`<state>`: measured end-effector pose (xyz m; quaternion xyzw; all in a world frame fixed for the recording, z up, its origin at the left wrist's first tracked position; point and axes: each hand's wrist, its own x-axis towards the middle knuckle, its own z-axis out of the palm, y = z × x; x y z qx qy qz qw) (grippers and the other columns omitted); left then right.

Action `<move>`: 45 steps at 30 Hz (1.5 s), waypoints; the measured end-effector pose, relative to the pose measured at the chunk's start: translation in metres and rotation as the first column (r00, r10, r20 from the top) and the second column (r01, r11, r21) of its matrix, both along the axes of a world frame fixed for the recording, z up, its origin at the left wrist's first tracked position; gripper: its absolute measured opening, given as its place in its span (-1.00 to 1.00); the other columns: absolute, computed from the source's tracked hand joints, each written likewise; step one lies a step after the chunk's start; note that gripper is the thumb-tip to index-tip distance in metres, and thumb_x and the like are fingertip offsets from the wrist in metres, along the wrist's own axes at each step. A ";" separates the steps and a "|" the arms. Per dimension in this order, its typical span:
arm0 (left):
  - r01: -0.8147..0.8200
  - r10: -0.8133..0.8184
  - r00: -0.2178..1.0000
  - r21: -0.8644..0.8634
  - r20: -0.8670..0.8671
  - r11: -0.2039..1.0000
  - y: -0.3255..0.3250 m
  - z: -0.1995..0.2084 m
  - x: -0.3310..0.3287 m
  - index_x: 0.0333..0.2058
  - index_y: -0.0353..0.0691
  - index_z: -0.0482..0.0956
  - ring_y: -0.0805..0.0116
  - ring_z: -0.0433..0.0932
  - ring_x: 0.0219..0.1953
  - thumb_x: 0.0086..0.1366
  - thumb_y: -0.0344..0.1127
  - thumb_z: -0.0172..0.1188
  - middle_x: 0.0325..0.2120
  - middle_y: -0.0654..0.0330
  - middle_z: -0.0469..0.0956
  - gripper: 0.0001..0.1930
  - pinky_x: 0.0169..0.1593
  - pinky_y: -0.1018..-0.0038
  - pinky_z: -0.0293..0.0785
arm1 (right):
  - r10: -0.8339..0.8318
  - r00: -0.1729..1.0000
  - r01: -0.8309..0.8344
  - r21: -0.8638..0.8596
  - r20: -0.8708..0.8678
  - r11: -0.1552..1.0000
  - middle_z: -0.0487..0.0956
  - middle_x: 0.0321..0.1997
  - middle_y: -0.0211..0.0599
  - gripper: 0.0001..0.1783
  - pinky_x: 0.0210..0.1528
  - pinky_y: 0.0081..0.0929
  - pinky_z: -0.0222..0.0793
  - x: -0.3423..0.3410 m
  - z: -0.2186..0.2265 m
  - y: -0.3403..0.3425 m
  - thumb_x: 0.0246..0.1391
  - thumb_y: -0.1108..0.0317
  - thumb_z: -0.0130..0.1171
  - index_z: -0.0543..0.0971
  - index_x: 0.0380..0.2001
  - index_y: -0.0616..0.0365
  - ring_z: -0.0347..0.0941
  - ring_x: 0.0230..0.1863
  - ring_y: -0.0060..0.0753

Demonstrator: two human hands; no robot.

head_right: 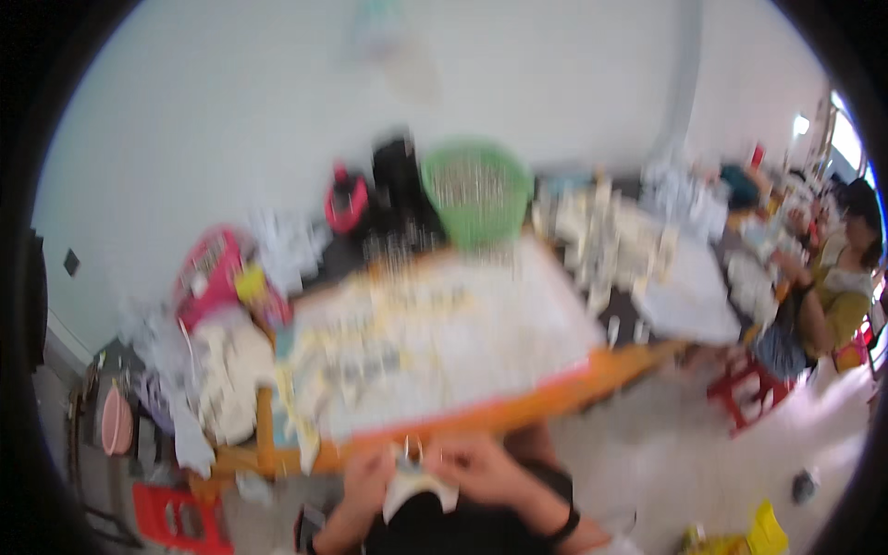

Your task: Attaching metal eyelets to leather shoe upper parts.

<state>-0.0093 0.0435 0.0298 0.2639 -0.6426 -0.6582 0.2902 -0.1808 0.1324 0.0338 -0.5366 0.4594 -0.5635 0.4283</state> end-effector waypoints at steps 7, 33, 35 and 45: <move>0.294 -0.093 0.841 0.306 -0.533 0.905 -0.022 -0.042 -0.036 -0.14 -0.29 0.48 0.46 0.42 -0.28 0.18 -0.09 0.16 -0.29 0.19 0.50 -0.60 -0.21 0.45 0.40 | 0.052 0.999 -0.052 -0.062 -0.014 0.997 0.38 -0.50 -0.62 -0.80 -0.38 -0.69 0.20 -0.003 0.056 -0.007 0.19 0.32 0.02 0.48 -0.40 0.24 0.23 -0.42 -0.76; 0.121 -0.125 0.992 -0.158 -0.014 0.980 -0.028 0.031 -0.031 -0.32 -0.33 0.58 0.54 0.46 -0.47 0.26 -0.26 0.13 -0.50 0.28 0.56 -0.78 -0.39 0.54 0.41 | 0.116 0.958 -0.151 0.118 0.262 0.981 0.39 -0.51 -0.59 -0.80 -0.43 -0.69 0.20 -0.014 0.085 -0.023 0.17 0.28 0.06 0.49 -0.38 0.20 0.24 -0.46 -0.74; 0.127 -0.124 0.992 -0.178 0.030 0.976 -0.031 0.033 -0.032 -0.32 -0.32 0.58 0.55 0.46 -0.47 0.26 -0.26 0.13 -0.50 0.29 0.56 -0.78 -0.40 0.54 0.41 | 0.073 0.990 -0.114 0.389 0.118 0.914 0.39 -0.50 -0.62 -0.82 -0.40 -0.69 0.20 -0.011 0.098 -0.009 0.19 0.35 0.03 0.49 -0.37 0.26 0.22 -0.43 -0.76; 0.314 -0.312 0.949 0.129 -0.037 0.941 -0.037 -0.015 -0.011 -0.23 -0.33 0.51 0.68 0.39 -0.31 0.22 -0.51 0.08 -0.36 0.36 0.49 -0.86 -0.23 0.67 0.34 | 0.123 0.992 -0.123 0.028 0.001 0.992 0.49 -0.40 -0.50 -0.80 -0.32 -0.68 0.25 -0.009 0.049 -0.007 0.14 0.40 0.06 0.51 -0.20 0.25 0.32 -0.37 -0.72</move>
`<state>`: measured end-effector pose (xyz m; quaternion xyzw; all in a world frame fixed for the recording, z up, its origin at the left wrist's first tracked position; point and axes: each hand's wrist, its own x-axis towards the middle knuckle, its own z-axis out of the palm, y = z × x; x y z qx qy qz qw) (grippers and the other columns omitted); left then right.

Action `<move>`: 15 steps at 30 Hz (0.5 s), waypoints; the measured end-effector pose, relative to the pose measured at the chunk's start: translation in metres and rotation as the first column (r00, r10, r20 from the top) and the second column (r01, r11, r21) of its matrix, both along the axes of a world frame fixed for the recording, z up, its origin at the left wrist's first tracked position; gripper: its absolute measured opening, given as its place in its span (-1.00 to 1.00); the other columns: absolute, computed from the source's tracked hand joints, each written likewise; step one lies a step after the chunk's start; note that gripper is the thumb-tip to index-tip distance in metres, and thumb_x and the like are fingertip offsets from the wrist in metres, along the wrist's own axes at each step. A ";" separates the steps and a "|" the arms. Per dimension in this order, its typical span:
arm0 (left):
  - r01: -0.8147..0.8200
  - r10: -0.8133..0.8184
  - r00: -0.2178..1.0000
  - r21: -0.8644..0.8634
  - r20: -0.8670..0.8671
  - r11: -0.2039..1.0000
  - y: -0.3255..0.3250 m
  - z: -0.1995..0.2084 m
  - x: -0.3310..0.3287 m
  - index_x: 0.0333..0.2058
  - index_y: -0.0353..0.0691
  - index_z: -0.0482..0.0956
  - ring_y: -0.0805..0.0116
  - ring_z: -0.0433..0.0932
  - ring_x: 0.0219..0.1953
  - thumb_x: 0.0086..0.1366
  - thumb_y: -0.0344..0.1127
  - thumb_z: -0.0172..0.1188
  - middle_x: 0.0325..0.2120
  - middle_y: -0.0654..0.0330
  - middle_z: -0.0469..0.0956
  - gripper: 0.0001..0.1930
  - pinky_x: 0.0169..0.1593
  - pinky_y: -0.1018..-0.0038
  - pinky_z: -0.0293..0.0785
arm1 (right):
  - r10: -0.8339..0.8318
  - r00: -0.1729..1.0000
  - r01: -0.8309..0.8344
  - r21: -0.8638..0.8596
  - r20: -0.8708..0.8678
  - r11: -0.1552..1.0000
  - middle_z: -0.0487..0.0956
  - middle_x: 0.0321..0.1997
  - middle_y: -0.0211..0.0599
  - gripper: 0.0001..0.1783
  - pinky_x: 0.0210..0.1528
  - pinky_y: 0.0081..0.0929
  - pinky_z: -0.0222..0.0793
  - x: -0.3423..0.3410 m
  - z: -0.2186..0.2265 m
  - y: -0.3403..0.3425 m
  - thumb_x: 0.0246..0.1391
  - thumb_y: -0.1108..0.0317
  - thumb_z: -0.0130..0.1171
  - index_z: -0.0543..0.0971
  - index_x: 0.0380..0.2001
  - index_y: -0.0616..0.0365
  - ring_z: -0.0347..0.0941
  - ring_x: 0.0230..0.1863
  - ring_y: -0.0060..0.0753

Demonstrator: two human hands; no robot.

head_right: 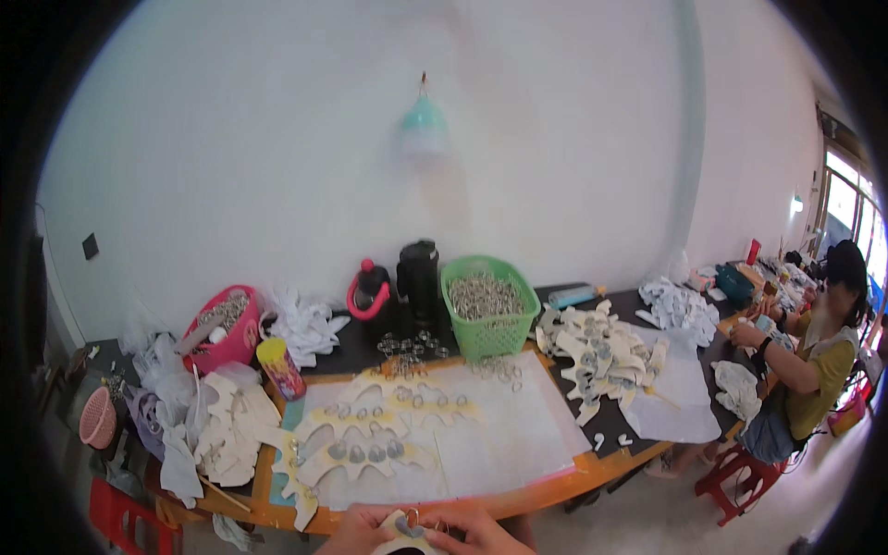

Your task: Attaching metal eyelets to leather shoe upper parts.

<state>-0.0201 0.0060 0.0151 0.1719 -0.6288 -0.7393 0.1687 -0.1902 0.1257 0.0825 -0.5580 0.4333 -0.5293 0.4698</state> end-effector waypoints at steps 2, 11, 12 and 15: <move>-0.104 0.104 0.993 0.007 0.052 0.995 0.009 0.021 0.001 -0.41 -0.31 0.49 0.65 0.39 -0.44 0.16 -0.54 0.09 -0.48 0.36 0.48 -0.97 -0.38 0.67 0.31 | -0.109 0.963 0.058 -0.204 -0.246 0.977 0.55 -0.28 -0.39 -0.70 -0.24 -0.60 0.31 -0.007 -0.028 -0.001 0.10 0.41 0.06 0.48 -0.08 0.22 0.39 -0.29 -0.62; -0.336 0.328 0.941 -0.123 -0.078 0.934 -0.011 0.033 -0.009 -0.13 -0.30 0.33 0.61 0.48 -0.29 0.09 -0.69 0.14 -0.39 0.25 0.50 -0.63 -0.27 0.68 0.40 | -0.316 0.934 0.297 -0.128 -0.166 0.946 0.40 -0.48 -0.26 -0.13 -0.29 -0.54 0.22 -0.035 0.005 -0.015 -0.52 0.03 -0.03 0.41 -0.01 0.34 0.33 -0.43 -0.38; -0.396 0.388 0.917 -0.107 -0.092 0.912 -0.010 0.036 -0.007 -0.13 -0.28 0.34 0.64 0.47 -0.37 0.10 -0.67 0.15 -0.46 0.30 0.50 -0.64 -0.37 0.68 0.38 | -0.427 0.837 0.357 -0.249 -0.342 0.900 0.39 -0.50 -0.23 -0.14 -0.26 -0.50 0.21 -0.040 0.009 -0.014 -0.51 0.03 -0.05 0.43 -0.03 0.35 0.32 -0.45 -0.32; -0.290 0.485 0.856 -0.611 0.179 0.737 -0.018 0.033 -0.004 -0.11 -0.23 0.33 0.47 0.46 -0.63 0.14 -0.36 0.24 -0.67 0.23 0.43 -0.63 -0.55 0.60 0.30 | -0.522 0.635 0.391 -0.345 -0.569 0.853 0.43 -0.42 -0.15 -0.39 -0.21 -0.40 0.21 -0.043 -0.005 -0.020 -0.32 0.27 -0.03 0.44 -0.07 0.29 0.32 -0.33 -0.20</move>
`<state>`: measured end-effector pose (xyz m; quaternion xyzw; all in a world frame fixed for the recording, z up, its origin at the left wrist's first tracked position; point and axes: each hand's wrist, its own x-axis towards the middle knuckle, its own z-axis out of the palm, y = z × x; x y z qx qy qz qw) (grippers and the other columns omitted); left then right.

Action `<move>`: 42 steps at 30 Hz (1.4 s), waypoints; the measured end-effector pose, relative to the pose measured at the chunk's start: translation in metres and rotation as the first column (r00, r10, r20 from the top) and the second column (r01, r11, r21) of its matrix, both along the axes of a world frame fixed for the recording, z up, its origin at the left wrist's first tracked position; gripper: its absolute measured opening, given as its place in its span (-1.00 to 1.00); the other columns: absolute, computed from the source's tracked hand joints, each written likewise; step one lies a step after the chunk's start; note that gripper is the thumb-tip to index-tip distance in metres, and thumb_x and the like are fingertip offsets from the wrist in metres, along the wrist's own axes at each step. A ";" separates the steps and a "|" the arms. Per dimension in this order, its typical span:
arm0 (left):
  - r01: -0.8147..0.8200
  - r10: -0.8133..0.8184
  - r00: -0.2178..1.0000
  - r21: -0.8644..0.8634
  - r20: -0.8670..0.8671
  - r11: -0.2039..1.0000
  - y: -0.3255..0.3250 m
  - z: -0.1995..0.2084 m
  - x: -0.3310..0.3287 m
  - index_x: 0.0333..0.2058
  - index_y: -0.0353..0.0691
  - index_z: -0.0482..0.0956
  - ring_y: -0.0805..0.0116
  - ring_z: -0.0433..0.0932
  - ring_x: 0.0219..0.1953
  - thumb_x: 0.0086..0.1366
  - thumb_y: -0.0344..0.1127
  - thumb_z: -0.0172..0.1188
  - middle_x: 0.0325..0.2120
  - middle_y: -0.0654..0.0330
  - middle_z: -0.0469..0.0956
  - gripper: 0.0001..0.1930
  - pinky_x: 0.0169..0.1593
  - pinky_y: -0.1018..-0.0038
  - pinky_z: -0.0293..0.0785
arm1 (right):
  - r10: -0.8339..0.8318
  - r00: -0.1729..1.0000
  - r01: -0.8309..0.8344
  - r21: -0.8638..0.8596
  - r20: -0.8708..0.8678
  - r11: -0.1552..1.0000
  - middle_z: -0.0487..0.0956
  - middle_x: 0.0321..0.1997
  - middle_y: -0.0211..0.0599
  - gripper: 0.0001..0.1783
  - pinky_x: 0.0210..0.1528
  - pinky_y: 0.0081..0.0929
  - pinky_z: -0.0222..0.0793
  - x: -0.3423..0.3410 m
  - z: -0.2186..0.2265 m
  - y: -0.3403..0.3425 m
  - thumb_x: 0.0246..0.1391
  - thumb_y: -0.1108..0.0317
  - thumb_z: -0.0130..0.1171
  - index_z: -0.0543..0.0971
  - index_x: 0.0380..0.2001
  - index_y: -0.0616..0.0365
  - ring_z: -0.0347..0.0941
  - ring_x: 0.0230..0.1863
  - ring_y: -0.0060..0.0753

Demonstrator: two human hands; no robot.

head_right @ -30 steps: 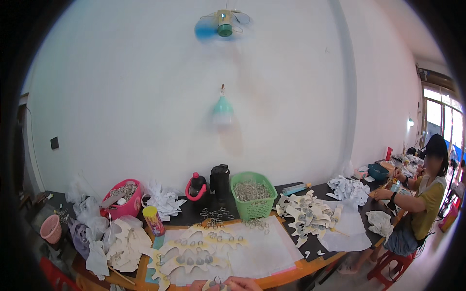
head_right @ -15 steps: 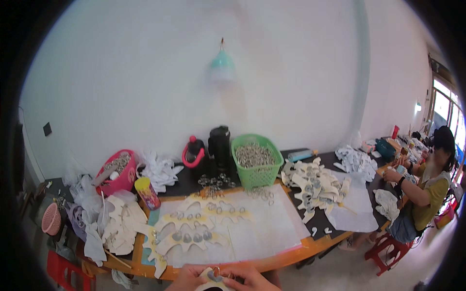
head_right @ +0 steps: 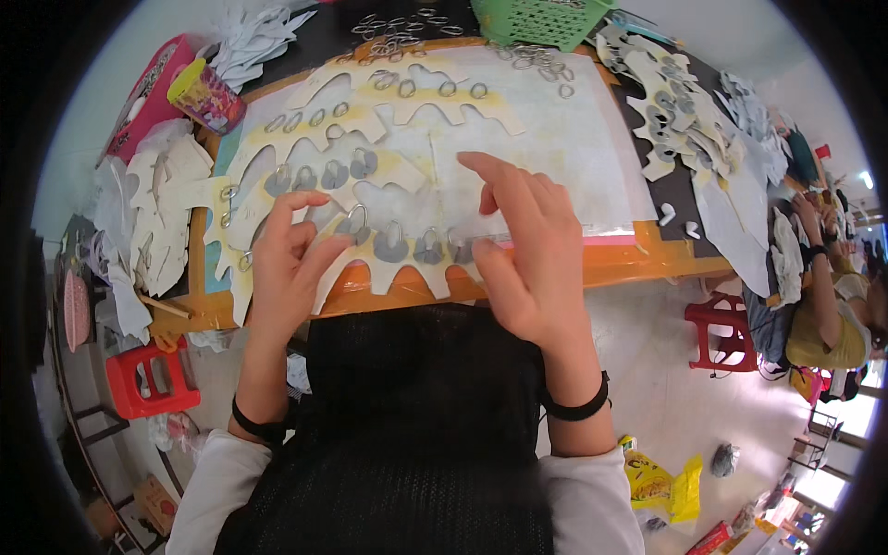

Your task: Attaching metal eyelets to leather shoe upper parts.

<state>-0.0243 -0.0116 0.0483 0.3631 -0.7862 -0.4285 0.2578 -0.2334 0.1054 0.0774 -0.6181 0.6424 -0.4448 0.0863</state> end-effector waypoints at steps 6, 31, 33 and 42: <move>-0.035 0.103 0.980 -0.368 0.169 0.929 -0.004 -0.009 0.002 -0.06 -0.22 0.36 0.31 0.32 -0.67 0.08 -0.28 0.30 -0.62 0.19 0.38 -0.54 -0.53 0.46 0.27 | 0.004 0.994 -0.011 -0.066 -0.105 0.998 0.50 -0.23 -0.13 -0.45 -0.11 -0.32 0.25 0.018 -0.029 0.009 -0.31 0.50 0.00 0.43 -0.08 0.32 0.34 -0.18 -0.10; 0.162 -0.167 0.985 -0.541 0.040 0.826 0.025 -0.012 -0.034 -0.11 -0.23 0.30 0.16 0.35 0.09 0.07 -0.55 0.15 -0.06 0.16 0.50 -0.62 0.16 0.11 0.01 | -0.154 0.987 0.154 -0.002 0.043 0.988 0.41 -0.39 -0.25 -0.72 -0.39 -0.47 0.29 0.031 -0.038 -0.005 -0.22 0.63 0.21 0.54 -0.32 0.23 0.35 -0.41 -0.29; 0.260 -0.208 0.965 -0.500 0.157 0.826 0.021 -0.011 -0.038 -0.11 -0.24 0.30 0.16 0.35 0.08 0.06 -0.54 0.16 -0.09 0.16 0.49 -0.60 0.18 0.06 -0.02 | -0.154 0.976 0.150 0.033 0.154 0.988 0.38 -0.40 -0.25 -0.78 -0.45 -0.51 0.29 0.035 -0.039 -0.005 -0.18 0.62 0.22 0.54 -0.35 0.25 0.36 -0.46 -0.32; 0.245 -0.216 0.969 -0.495 0.115 0.834 0.021 -0.018 -0.032 -0.13 -0.24 0.35 0.18 0.35 0.08 0.02 -0.54 0.18 -0.16 0.20 0.49 -0.61 0.24 -0.06 -0.14 | -0.118 0.959 0.077 0.164 0.257 0.983 0.39 -0.37 -0.23 -0.80 -0.49 -0.50 0.34 0.038 -0.036 -0.008 -0.14 0.62 0.20 0.53 -0.35 0.27 0.41 -0.48 -0.30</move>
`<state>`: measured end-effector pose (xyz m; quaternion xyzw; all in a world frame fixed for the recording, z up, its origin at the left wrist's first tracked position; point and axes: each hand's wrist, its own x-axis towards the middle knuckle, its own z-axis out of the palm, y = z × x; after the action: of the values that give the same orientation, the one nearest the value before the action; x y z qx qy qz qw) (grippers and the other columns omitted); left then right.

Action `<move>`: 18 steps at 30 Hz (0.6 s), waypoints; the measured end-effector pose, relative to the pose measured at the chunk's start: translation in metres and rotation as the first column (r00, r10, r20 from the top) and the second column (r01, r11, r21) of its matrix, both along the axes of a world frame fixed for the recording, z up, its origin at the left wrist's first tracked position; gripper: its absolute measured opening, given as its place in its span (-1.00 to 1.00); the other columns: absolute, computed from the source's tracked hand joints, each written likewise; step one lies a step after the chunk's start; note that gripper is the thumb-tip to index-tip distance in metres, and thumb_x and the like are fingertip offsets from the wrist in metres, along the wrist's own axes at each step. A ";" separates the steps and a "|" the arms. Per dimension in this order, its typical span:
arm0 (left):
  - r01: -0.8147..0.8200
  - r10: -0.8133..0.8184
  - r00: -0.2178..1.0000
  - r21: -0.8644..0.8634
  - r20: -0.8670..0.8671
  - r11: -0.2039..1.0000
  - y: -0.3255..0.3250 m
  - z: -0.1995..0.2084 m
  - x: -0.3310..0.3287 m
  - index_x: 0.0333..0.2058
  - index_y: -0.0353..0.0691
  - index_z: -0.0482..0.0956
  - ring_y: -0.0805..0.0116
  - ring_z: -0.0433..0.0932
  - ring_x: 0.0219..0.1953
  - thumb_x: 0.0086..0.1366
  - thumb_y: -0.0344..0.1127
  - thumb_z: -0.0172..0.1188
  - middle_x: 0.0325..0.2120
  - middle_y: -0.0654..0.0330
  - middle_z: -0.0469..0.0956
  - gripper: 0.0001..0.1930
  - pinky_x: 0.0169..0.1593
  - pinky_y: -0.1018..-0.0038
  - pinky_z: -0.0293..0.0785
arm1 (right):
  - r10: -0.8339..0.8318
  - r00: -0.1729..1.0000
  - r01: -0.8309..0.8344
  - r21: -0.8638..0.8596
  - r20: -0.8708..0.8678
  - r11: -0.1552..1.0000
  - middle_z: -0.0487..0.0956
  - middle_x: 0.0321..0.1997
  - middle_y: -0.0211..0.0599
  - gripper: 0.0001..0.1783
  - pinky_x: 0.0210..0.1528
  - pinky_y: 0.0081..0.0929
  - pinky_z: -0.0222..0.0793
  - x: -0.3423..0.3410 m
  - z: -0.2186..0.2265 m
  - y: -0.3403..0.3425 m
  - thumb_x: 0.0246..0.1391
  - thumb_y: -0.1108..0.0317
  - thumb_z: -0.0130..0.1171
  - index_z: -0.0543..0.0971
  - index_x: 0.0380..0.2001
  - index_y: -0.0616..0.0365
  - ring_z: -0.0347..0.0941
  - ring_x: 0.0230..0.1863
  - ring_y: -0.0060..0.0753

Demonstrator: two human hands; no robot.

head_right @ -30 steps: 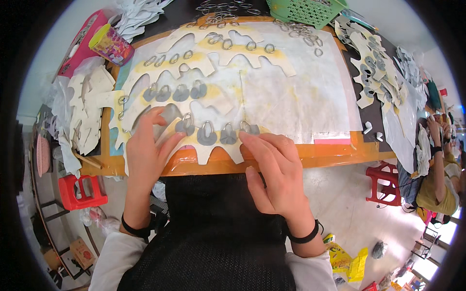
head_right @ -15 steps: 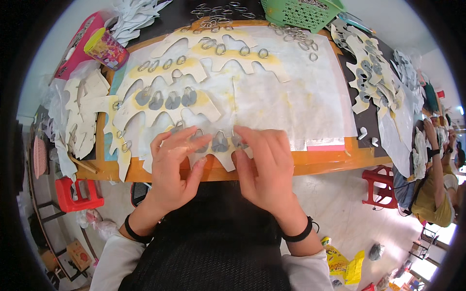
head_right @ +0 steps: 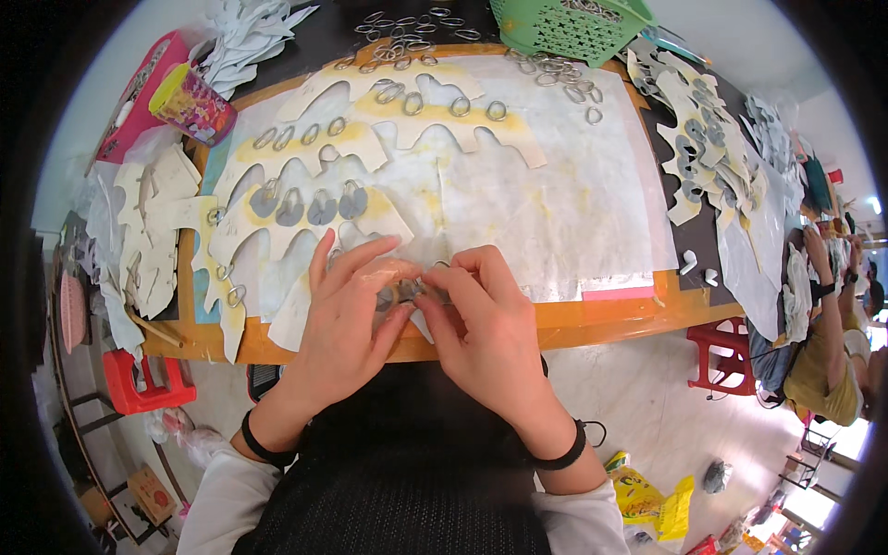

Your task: Attaching metal eyelets to leather shoe upper parts.

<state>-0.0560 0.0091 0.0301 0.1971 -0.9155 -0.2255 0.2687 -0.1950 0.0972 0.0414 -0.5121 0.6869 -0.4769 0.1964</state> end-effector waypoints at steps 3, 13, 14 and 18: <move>-0.005 0.004 1.000 0.005 0.011 1.000 -0.001 -0.001 0.001 -0.12 -0.22 0.33 0.18 0.35 0.08 0.01 -0.55 0.18 -0.15 0.22 0.50 -0.59 0.24 -0.06 -0.16 | 0.034 0.994 -0.042 -0.075 -0.107 0.996 0.40 -0.39 -0.23 -0.81 -0.47 -0.46 0.35 -0.001 -0.009 -0.002 -0.18 0.62 0.21 0.52 -0.39 0.26 0.41 -0.46 -0.24; -0.049 0.048 0.997 0.022 0.052 0.999 0.001 0.005 0.000 -0.23 -0.19 0.47 0.18 0.35 0.07 -0.01 -0.54 0.19 -0.17 0.28 0.52 -0.70 0.25 -0.16 -0.29 | 0.021 0.972 -0.020 0.008 -0.232 1.000 0.35 -0.36 -0.14 -0.83 -0.43 -0.32 0.32 0.001 -0.005 -0.001 -0.16 0.65 0.14 0.42 -0.43 0.26 0.37 -0.42 -0.07; -0.043 0.044 0.997 -0.008 0.060 0.999 0.001 0.004 0.000 -0.26 -0.17 0.50 0.18 0.35 0.07 -0.01 -0.54 0.19 -0.17 0.28 0.52 -0.72 0.24 -0.17 -0.30 | 0.009 0.970 -0.006 0.015 -0.242 1.000 0.34 -0.36 -0.12 -0.82 -0.43 -0.32 0.31 0.000 -0.005 -0.001 -0.15 0.65 0.14 0.41 -0.42 0.26 0.36 -0.43 -0.06; -0.041 0.048 0.996 -0.092 0.075 0.995 0.003 0.002 -0.001 -0.35 -0.11 0.61 0.19 0.34 0.08 -0.01 -0.49 0.19 -0.17 0.29 0.53 -0.80 0.23 -0.19 -0.31 | -0.006 0.965 0.009 0.009 -0.263 1.000 0.36 -0.30 -0.10 -0.75 -0.46 -0.34 0.31 -0.003 -0.006 -0.002 -0.15 0.68 0.10 0.41 -0.31 0.29 0.35 -0.46 -0.10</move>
<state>-0.0567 0.0121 0.0318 0.2136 -0.9298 -0.1701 0.2469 -0.1977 0.0953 0.0353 -0.5673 0.7111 -0.4020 0.1044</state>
